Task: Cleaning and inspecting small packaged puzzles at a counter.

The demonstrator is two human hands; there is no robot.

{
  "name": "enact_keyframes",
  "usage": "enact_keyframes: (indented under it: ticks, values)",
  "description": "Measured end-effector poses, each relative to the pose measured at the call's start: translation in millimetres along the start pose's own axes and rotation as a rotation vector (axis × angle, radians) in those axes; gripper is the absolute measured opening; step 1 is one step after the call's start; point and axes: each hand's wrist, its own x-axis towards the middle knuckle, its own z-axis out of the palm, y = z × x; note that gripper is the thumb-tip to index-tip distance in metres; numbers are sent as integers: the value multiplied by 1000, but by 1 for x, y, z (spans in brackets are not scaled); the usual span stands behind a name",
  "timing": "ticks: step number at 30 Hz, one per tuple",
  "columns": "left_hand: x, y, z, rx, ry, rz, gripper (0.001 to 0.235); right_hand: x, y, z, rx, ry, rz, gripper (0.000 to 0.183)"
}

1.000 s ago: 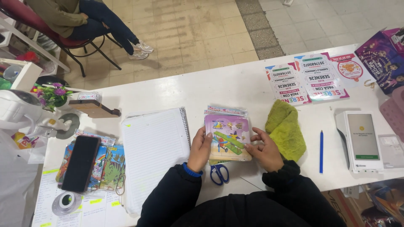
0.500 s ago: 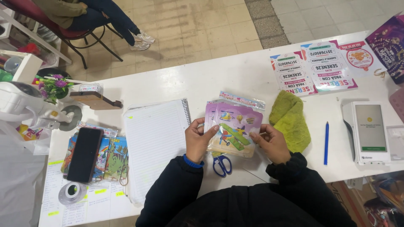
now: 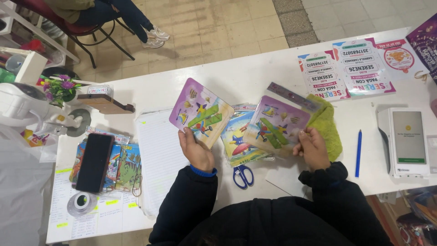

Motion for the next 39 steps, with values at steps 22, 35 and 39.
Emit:
enact_keyframes:
  ticks: [22, 35, 39]
  values:
    - [-7, -44, -28, 1247, -582, 63, 63, -6, -31, 48, -429, -164, -140, 51]
    - [-7, -70, -24, 580, -381, -352, 85, -11, -29, 70, -365, -312, -143, 80]
    - [-19, -59, -7, 444, -367, -375, 81, -17, -30, 63, -105, -238, -225, 70]
